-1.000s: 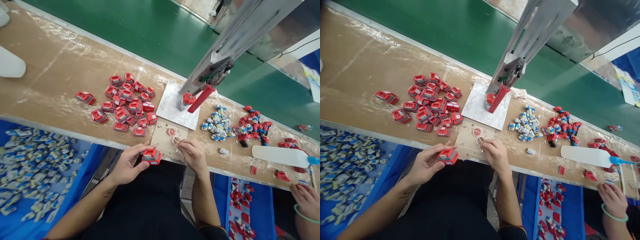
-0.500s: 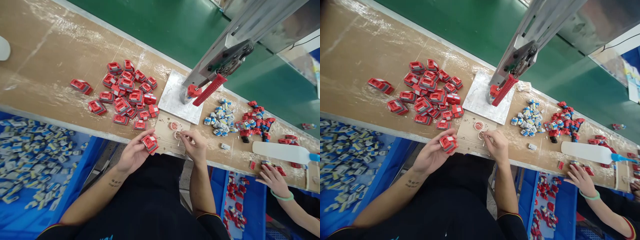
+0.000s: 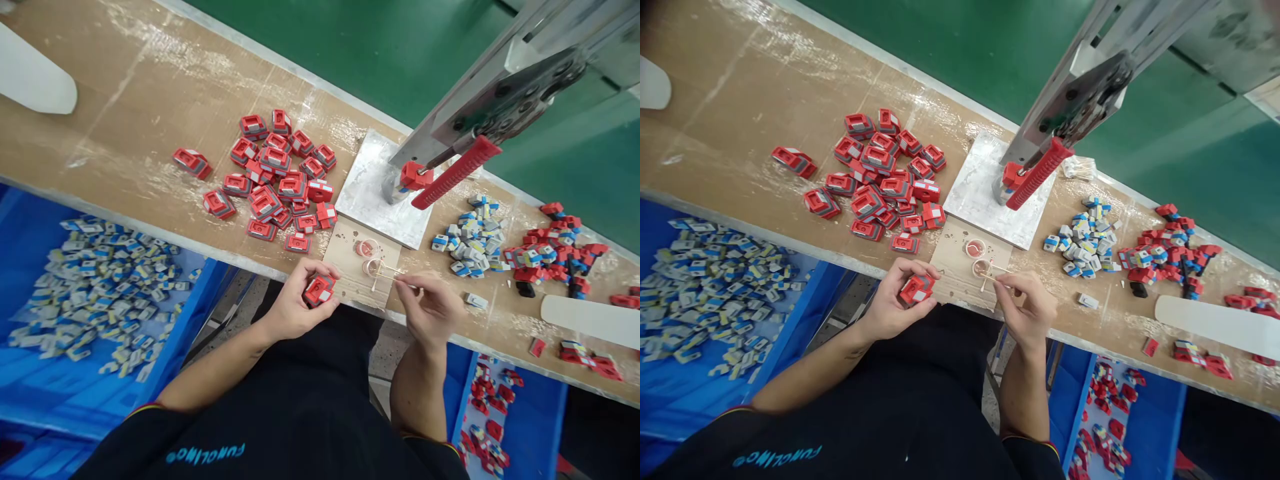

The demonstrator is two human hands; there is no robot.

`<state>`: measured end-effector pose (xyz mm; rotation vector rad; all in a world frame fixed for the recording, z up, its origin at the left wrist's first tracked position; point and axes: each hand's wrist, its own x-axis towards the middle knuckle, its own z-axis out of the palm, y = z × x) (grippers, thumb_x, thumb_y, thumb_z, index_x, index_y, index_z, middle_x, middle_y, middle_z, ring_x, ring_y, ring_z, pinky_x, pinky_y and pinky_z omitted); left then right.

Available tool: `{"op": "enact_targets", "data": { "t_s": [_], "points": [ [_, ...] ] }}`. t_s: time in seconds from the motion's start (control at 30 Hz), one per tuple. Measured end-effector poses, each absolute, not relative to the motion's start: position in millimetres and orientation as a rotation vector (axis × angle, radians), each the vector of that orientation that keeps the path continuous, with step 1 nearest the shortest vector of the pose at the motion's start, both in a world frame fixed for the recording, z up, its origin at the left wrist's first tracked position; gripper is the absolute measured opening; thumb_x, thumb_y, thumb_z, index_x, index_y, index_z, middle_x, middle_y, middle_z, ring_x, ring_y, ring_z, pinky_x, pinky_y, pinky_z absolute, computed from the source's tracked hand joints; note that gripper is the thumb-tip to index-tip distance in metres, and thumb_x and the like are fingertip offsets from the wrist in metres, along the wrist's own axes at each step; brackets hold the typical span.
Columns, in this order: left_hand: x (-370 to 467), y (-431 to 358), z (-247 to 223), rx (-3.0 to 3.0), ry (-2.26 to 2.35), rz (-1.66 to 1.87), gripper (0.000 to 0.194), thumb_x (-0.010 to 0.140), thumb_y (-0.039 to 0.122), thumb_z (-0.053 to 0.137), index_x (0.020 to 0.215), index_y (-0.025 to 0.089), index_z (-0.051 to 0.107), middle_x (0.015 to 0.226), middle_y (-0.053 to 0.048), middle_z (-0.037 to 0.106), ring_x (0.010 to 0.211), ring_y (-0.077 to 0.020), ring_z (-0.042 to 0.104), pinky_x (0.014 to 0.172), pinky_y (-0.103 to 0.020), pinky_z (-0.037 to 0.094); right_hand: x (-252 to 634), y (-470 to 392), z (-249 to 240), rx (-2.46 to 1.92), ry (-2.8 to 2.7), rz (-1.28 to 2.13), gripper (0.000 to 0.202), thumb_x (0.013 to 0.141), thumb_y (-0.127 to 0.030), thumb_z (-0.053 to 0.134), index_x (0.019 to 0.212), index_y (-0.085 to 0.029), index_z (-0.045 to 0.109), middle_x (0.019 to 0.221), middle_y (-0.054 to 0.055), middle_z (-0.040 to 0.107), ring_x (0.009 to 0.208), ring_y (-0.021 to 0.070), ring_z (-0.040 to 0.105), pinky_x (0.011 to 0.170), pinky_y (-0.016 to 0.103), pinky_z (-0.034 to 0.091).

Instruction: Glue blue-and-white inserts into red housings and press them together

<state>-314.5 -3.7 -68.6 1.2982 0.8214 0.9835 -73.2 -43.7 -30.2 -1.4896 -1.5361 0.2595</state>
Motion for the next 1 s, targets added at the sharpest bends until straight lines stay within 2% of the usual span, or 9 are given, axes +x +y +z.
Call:
{"op": "enact_targets", "data": {
  "t_s": [0.1, 0.2, 0.3, 0.37, 0.47, 0.7, 0.83, 1.0],
  "points": [
    [-314, -1, -65, 1.471, 0.763, 0.957, 0.034, 0.083, 0.022, 0.084, 0.115, 0.022, 0.071, 0.123, -0.012, 0.075, 0.110, -0.0249, 0.076, 0.092, -0.035, 0.062, -86, -55, -15, -1.359, -1.356, 0.194, 0.019, 0.098, -0.032, 0.077, 0.086, -0.026, 0.064, 0.071, 0.000, 0.072, 0.062, 0.0194, 0.070, 0.058, 0.035, 0.055],
    [-311, -2, -65, 1.427, 0.649, 0.940, 0.045, 0.086, 0.017, 0.081, 0.129, 0.023, 0.068, 0.120, -0.010, 0.080, 0.102, -0.0219, 0.081, 0.091, -0.032, 0.065, -103, -60, -6, -1.267, -1.327, 0.311, 0.022, 0.101, -0.036, 0.075, 0.087, -0.026, 0.061, 0.068, -0.001, 0.071, 0.056, 0.0183, 0.068, 0.055, 0.035, 0.055],
    [-309, -5, -67, 1.330, 0.572, 0.922, 0.040, 0.085, 0.013, 0.081, 0.121, 0.022, 0.065, 0.122, -0.012, 0.083, 0.096, -0.0200, 0.084, 0.081, -0.026, 0.066, -117, -59, -7, -1.187, -1.325, 0.489, 0.015, 0.103, -0.033, 0.075, 0.095, -0.026, 0.064, 0.073, 0.000, 0.075, 0.061, 0.0191, 0.073, 0.057, 0.035, 0.061],
    [-310, -6, -68, 1.353, 0.568, 0.913, 0.034, 0.083, 0.013, 0.083, 0.112, 0.020, 0.067, 0.123, -0.013, 0.083, 0.098, -0.0216, 0.084, 0.082, -0.025, 0.066, -123, -57, -10, -1.161, -1.316, 0.565, 0.012, 0.104, -0.031, 0.074, 0.098, -0.026, 0.064, 0.077, 0.000, 0.078, 0.066, 0.0203, 0.078, 0.061, 0.036, 0.067],
    [-311, -4, -66, 1.426, 0.600, 0.920, 0.031, 0.082, 0.015, 0.083, 0.110, 0.019, 0.069, 0.120, -0.014, 0.084, 0.100, -0.0235, 0.085, 0.084, -0.028, 0.067, -128, -54, -16, -1.176, -1.323, 0.618, 0.012, 0.105, -0.031, 0.071, 0.099, -0.026, 0.062, 0.080, 0.000, 0.079, 0.072, 0.0215, 0.082, 0.064, 0.037, 0.072],
    [-312, -1, -62, 1.574, 0.636, 0.953, 0.029, 0.082, 0.016, 0.081, 0.110, 0.019, 0.072, 0.116, -0.012, 0.086, 0.096, -0.0229, 0.085, 0.082, -0.027, 0.067, -128, -55, -19, -1.158, -1.332, 0.672, 0.008, 0.104, -0.023, 0.072, 0.106, -0.025, 0.065, 0.088, 0.002, 0.082, 0.082, 0.0222, 0.085, 0.071, 0.036, 0.074],
    [-311, 0, -62, 1.597, 0.626, 0.960, 0.031, 0.081, 0.014, 0.080, 0.111, 0.018, 0.072, 0.115, -0.012, 0.086, 0.090, -0.0209, 0.085, 0.076, -0.024, 0.066, -128, -53, -18, -1.127, -1.333, 0.680, 0.010, 0.102, -0.019, 0.075, 0.107, -0.024, 0.067, 0.089, 0.002, 0.082, 0.082, 0.0226, 0.086, 0.072, 0.035, 0.074],
    [-311, 1, -60, 1.590, 0.611, 0.962, 0.032, 0.081, 0.012, 0.079, 0.111, 0.018, 0.072, 0.114, -0.012, 0.086, 0.093, -0.0211, 0.085, 0.081, -0.024, 0.066, -127, -53, -21, -1.133, -1.357, 0.636, 0.015, 0.100, -0.016, 0.075, 0.110, -0.025, 0.069, 0.089, 0.002, 0.083, 0.081, 0.0223, 0.085, 0.071, 0.034, 0.074]
  ]
}}
